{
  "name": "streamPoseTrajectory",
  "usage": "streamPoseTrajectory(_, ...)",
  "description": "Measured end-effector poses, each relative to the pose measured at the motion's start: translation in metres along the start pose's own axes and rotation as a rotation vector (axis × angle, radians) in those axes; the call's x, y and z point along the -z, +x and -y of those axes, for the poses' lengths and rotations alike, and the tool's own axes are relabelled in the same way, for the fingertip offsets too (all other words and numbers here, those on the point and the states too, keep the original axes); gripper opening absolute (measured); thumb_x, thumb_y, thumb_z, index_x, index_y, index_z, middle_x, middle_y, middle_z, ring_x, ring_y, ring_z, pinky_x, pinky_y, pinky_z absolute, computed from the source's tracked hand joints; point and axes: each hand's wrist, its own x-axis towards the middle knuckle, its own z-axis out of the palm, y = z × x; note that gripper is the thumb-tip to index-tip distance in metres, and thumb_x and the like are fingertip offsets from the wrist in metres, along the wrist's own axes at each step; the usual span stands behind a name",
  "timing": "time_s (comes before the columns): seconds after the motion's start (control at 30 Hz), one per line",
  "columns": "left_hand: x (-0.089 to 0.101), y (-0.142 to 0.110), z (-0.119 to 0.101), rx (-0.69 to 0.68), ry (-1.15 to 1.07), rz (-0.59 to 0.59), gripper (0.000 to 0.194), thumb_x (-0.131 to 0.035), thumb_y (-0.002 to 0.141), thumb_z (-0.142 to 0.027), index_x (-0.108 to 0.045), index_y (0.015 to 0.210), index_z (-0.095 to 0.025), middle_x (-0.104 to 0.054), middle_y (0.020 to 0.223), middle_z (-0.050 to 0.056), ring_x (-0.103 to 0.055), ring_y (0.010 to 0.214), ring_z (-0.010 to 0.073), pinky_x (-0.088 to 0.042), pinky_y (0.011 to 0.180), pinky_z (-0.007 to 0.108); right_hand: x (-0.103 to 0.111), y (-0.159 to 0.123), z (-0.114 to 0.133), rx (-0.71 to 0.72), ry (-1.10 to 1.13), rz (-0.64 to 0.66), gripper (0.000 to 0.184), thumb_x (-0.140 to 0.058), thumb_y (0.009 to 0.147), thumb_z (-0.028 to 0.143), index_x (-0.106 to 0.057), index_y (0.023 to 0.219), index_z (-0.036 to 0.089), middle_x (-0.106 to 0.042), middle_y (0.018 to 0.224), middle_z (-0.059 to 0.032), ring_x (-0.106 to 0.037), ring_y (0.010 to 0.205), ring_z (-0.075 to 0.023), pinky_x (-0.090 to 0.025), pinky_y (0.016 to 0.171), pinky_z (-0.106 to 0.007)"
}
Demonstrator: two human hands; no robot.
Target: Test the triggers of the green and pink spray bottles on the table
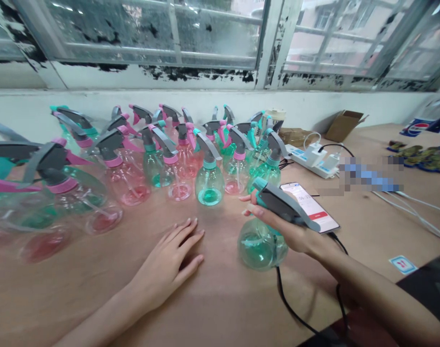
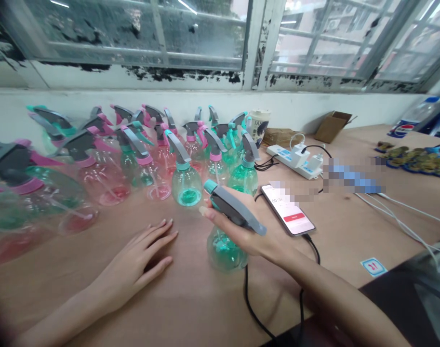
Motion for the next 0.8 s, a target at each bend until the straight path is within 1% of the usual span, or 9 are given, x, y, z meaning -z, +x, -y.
streamPoseTrajectory(0.17,0.000,-0.001,0.000,-0.007,0.000,-0.002,0.046,-0.044,0.097,-0.046,-0.051,0.135,-0.020,-0.043,0.148,0.011,-0.040,0.136,0.0291,-0.036,0.110,0.053,-0.005,0.006,0.021,0.013,-0.009,-0.031,0.017,-0.061,0.086,0.038,-0.063,0.099,0.027,-0.069,0.098,-0.0012,-0.068,0.084,-0.0195,-0.057,0.076,-0.034)
streamPoseTrajectory(0.3,-0.004,-0.002,0.004,-0.018,0.015,-0.014,0.046,-0.043,0.097,-0.045,-0.049,0.136,-0.021,-0.042,0.149,0.011,-0.040,0.136,0.0293,-0.036,0.109,0.053,-0.010,0.011,0.032,0.023,-0.026,-0.081,0.025,-0.061,0.084,0.030,-0.063,0.109,0.025,-0.070,0.105,-0.0025,-0.067,0.092,-0.0203,-0.056,0.084,-0.036)
streamPoseTrajectory(0.33,-0.005,-0.002,0.005,-0.023,0.018,-0.024,0.046,-0.044,0.097,-0.046,-0.049,0.136,-0.022,-0.042,0.149,0.011,-0.040,0.137,0.0291,-0.036,0.110,0.053,-0.010,0.011,0.033,0.021,-0.047,-0.091,0.028,-0.061,0.085,0.031,-0.062,0.112,0.025,-0.070,0.103,-0.0026,-0.068,0.089,-0.0200,-0.056,0.082,-0.036)
streamPoseTrajectory(0.47,-0.006,-0.002,0.007,-0.039,0.021,-0.059,0.046,-0.045,0.096,-0.046,-0.049,0.136,-0.023,-0.043,0.149,0.009,-0.040,0.136,0.0292,-0.037,0.109,0.053,-0.004,0.004,0.027,0.001,-0.177,-0.086,0.044,-0.068,0.080,0.041,-0.055,0.121,0.029,-0.068,0.082,0.0006,-0.062,0.063,-0.0169,-0.055,0.061,-0.033)
streamPoseTrajectory(0.57,-0.003,0.000,0.006,-0.042,0.035,-0.050,0.046,-0.046,0.096,-0.046,-0.051,0.135,-0.022,-0.045,0.147,0.011,-0.043,0.134,0.0307,-0.040,0.106,0.054,0.003,-0.003,0.021,-0.004,-0.236,-0.081,0.053,-0.074,0.075,0.046,-0.054,0.120,0.029,-0.067,0.084,0.0008,-0.060,0.063,-0.0162,-0.052,0.055,-0.031)
streamPoseTrajectory(0.63,-0.002,0.000,0.007,-0.045,0.046,-0.053,0.046,-0.046,0.096,-0.046,-0.052,0.134,-0.021,-0.046,0.146,0.012,-0.045,0.133,0.0314,-0.041,0.105,0.055,0.006,-0.005,0.018,0.009,-0.225,-0.062,0.048,-0.074,0.073,0.048,-0.058,0.114,0.027,-0.069,0.094,-0.0020,-0.065,0.076,-0.0185,-0.054,0.062,-0.032)
streamPoseTrajectory(0.7,-0.003,0.001,0.007,-0.052,0.049,-0.067,0.046,-0.046,0.095,-0.047,-0.053,0.133,-0.021,-0.047,0.145,0.012,-0.046,0.132,0.0313,-0.042,0.105,0.054,0.006,-0.005,0.018,0.021,-0.203,-0.015,0.039,-0.073,0.076,0.046,-0.062,0.108,0.025,-0.070,0.104,-0.0036,-0.066,0.092,-0.0208,-0.055,0.076,-0.035)
streamPoseTrajectory(0.73,-0.004,0.001,0.008,-0.054,0.049,-0.074,0.046,-0.046,0.095,-0.047,-0.054,0.133,-0.022,-0.047,0.145,0.011,-0.046,0.132,0.0310,-0.042,0.105,0.053,0.007,-0.005,0.018,0.029,-0.198,0.005,0.034,-0.071,0.078,0.045,-0.063,0.105,0.025,-0.070,0.105,-0.0034,-0.066,0.096,-0.0211,-0.054,0.081,-0.036)
streamPoseTrajectory(0.8,-0.006,0.001,0.010,-0.058,0.047,-0.086,0.046,-0.046,0.095,-0.047,-0.054,0.133,-0.022,-0.048,0.144,0.011,-0.047,0.131,0.0309,-0.042,0.105,0.053,0.010,-0.006,0.021,0.046,-0.202,0.004,0.024,-0.066,0.083,0.041,-0.065,0.100,0.024,-0.071,0.100,-0.0022,-0.066,0.094,-0.0201,-0.053,0.083,-0.035)
